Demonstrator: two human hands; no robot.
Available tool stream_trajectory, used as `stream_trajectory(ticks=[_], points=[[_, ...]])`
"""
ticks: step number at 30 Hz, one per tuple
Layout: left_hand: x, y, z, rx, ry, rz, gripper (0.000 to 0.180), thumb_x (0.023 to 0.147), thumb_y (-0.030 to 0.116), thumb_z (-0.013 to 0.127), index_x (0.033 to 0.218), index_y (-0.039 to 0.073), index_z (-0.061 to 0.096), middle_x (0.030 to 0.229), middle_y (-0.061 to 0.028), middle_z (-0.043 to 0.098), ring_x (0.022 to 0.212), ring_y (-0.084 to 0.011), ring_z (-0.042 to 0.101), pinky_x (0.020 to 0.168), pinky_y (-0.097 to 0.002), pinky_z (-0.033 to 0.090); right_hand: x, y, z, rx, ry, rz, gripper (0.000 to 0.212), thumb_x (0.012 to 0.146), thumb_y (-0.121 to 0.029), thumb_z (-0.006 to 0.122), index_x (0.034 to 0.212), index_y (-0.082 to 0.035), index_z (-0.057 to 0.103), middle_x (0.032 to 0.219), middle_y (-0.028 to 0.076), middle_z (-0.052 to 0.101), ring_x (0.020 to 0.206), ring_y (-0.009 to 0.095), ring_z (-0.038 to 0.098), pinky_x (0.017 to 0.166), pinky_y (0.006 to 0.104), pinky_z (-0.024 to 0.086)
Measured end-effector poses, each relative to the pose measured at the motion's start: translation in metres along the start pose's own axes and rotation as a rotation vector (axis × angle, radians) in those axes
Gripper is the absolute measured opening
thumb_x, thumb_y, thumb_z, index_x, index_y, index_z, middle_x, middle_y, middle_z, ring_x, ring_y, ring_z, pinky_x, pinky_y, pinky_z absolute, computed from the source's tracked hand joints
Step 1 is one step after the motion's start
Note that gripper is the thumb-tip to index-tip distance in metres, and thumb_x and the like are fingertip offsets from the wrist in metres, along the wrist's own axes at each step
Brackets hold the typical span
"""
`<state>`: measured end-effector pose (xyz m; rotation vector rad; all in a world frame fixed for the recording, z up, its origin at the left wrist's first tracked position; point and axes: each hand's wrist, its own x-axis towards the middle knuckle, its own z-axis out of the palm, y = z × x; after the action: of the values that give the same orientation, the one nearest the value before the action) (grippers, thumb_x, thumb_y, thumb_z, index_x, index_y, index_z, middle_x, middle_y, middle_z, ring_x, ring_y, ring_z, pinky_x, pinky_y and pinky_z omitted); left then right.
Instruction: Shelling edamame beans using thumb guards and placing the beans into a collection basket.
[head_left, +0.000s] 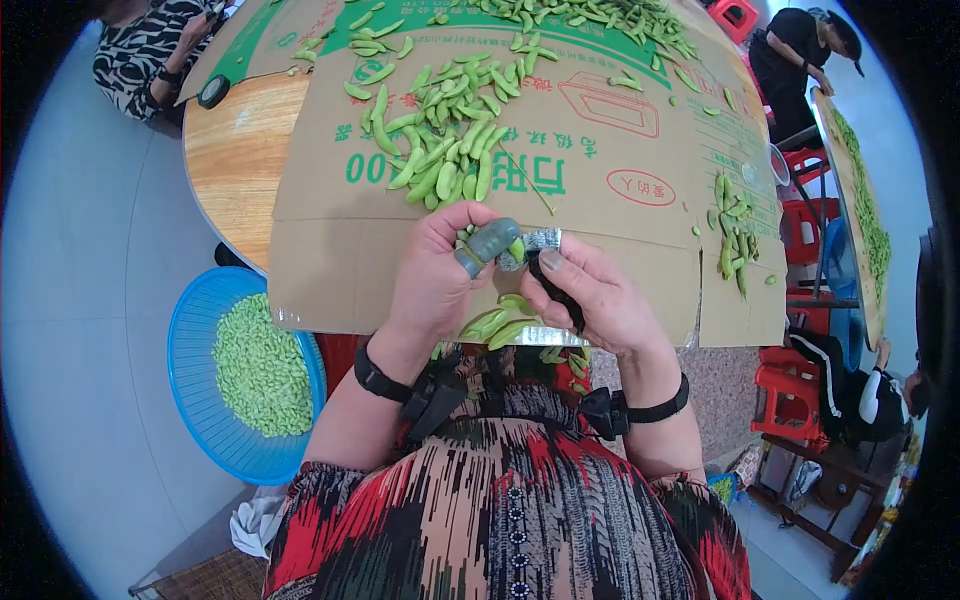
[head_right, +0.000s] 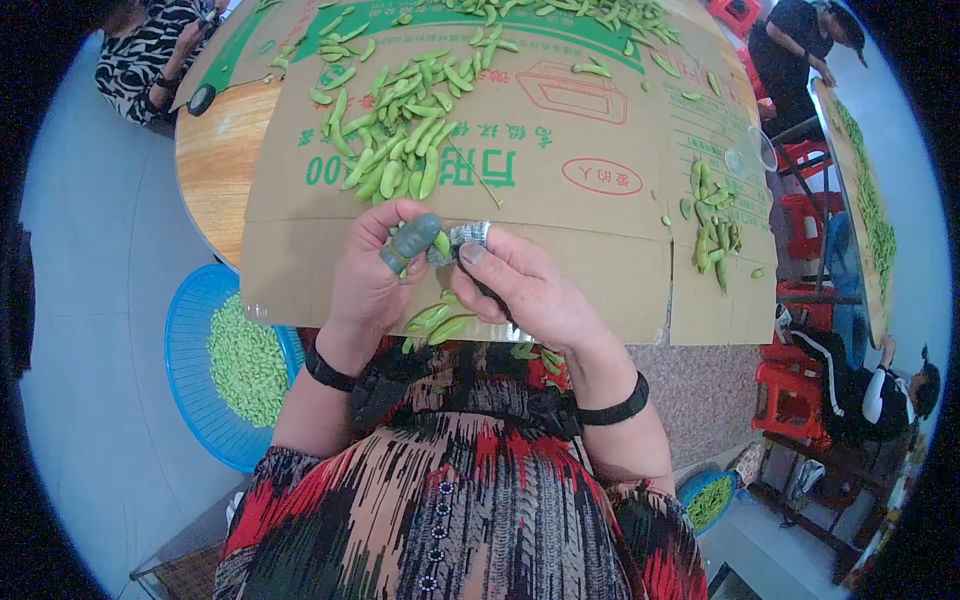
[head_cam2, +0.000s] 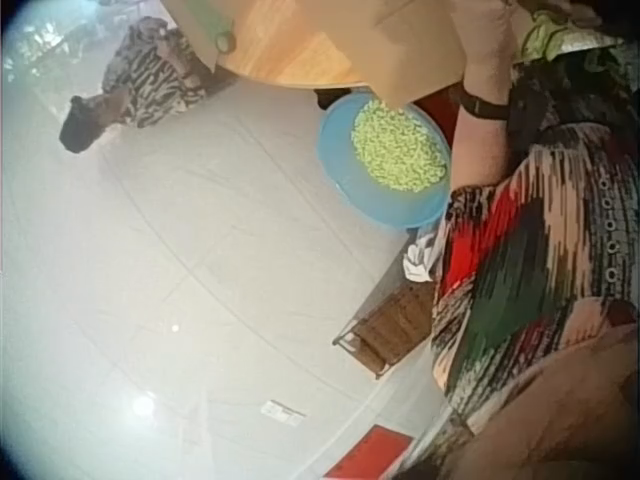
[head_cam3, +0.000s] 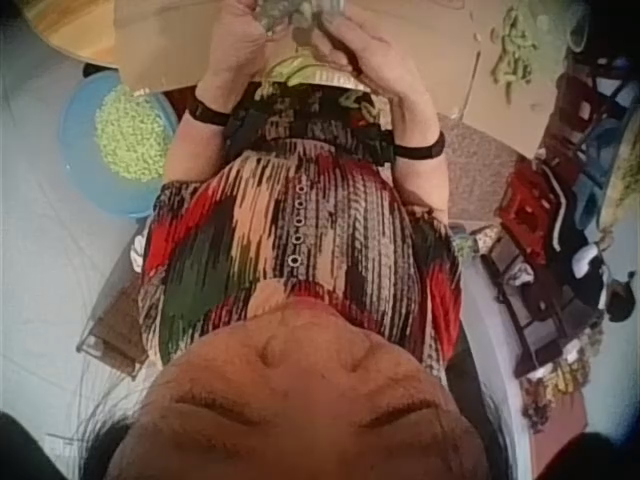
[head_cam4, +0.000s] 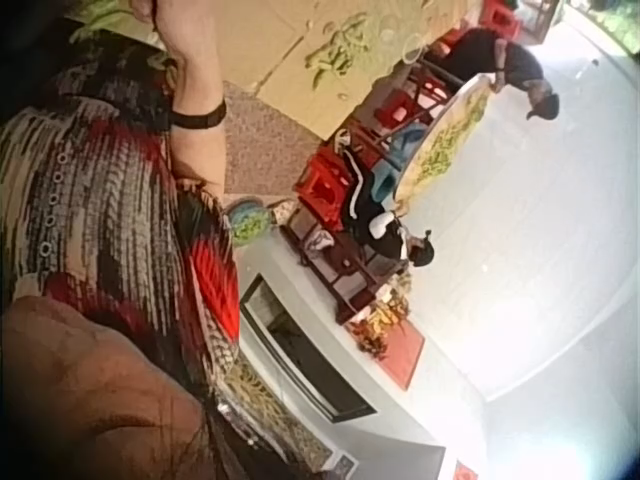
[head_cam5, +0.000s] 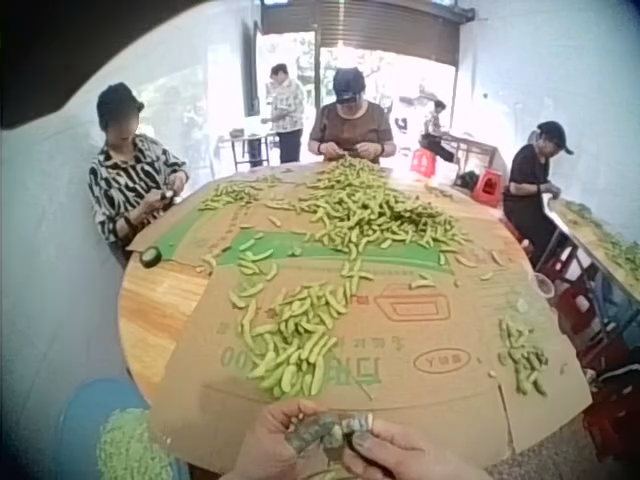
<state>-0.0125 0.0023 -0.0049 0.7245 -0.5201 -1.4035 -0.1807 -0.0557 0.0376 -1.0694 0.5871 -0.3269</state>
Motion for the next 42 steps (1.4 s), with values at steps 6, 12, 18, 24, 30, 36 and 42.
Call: stream_trajectory(ticks=[6,12,18,24,30,36,42], points=[[0.001,-0.003,0.006,0.272,0.063,0.073,0.014,0.078,-0.004,0.058,0.090,0.003,0.061,0.084,0.0005,0.061,0.076,-0.0057,0.054,0.068,-0.0199,0.043,0.001,0.005,-0.002,0.012,0.029,0.004,0.019,0.097,-0.019,0.040,0.097,-0.005,0.053,0.065,-0.004,0.046,0.050,0.003,0.035,0.044,0.0174,0.028],[0.001,0.001,0.005,0.172,-0.002,0.081,0.014,0.080,0.007,0.064,0.094,0.004,0.060,0.078,0.0012,0.059,0.060,-0.0015,0.046,0.050,-0.0155,0.030,0.005,0.005,0.001,0.266,0.004,0.076,0.016,0.096,-0.017,0.043,0.097,-0.006,0.054,0.065,-0.003,0.047,0.045,0.002,0.032,0.039,0.0160,0.023],[0.002,0.005,0.000,0.022,-0.183,0.003,0.015,0.082,0.013,0.066,0.092,0.004,0.061,0.083,0.0003,0.060,0.069,-0.0051,0.054,0.058,-0.0186,0.042,0.001,0.009,0.004,0.596,-0.091,0.162,0.017,0.096,-0.018,0.044,0.100,-0.006,0.054,0.065,-0.003,0.047,0.044,0.002,0.032,0.039,0.0154,0.024],[0.003,-0.003,0.008,0.258,-0.081,0.052,0.017,0.080,0.009,0.067,0.091,0.005,0.056,0.082,0.0007,0.056,0.072,-0.0053,0.052,0.063,-0.0198,0.043,0.008,0.010,0.016,-0.646,0.363,-0.409,0.012,0.091,-0.011,0.049,0.087,-0.004,0.058,0.065,-0.001,0.054,0.049,0.006,0.045,0.044,0.0204,0.035],[0.003,-0.006,0.009,0.350,0.004,0.080,0.019,0.078,0.005,0.068,0.092,0.007,0.054,0.080,0.0008,0.056,0.062,-0.0010,0.046,0.049,-0.0140,0.031,0.008,0.010,0.002,-0.119,0.288,-0.171,0.012,0.090,-0.012,0.051,0.090,-0.004,0.060,0.062,-0.003,0.053,0.048,0.003,0.041,0.044,0.0186,0.031],[0.001,0.000,0.002,0.124,-0.039,-0.049,0.018,0.084,0.002,0.057,0.102,0.002,0.057,0.079,-0.0043,0.059,0.061,-0.0038,0.048,0.046,-0.0157,0.029,0.011,0.004,-0.007,0.180,0.152,-0.065,0.013,0.091,-0.016,0.051,0.092,-0.005,0.059,0.059,-0.005,0.048,0.045,0.001,0.034,0.041,0.0164,0.024],[-0.005,0.016,0.002,0.108,0.091,0.051,0.029,0.084,0.001,0.046,0.112,0.001,0.056,0.084,-0.0039,0.056,0.062,-0.0075,0.048,0.047,-0.0165,0.032,0.037,-0.007,-0.030,-1.319,0.720,-0.380,0.018,0.084,-0.017,0.052,0.076,-0.002,0.058,0.060,0.016,0.058,0.052,0.030,0.057,0.049,0.0379,0.043]])
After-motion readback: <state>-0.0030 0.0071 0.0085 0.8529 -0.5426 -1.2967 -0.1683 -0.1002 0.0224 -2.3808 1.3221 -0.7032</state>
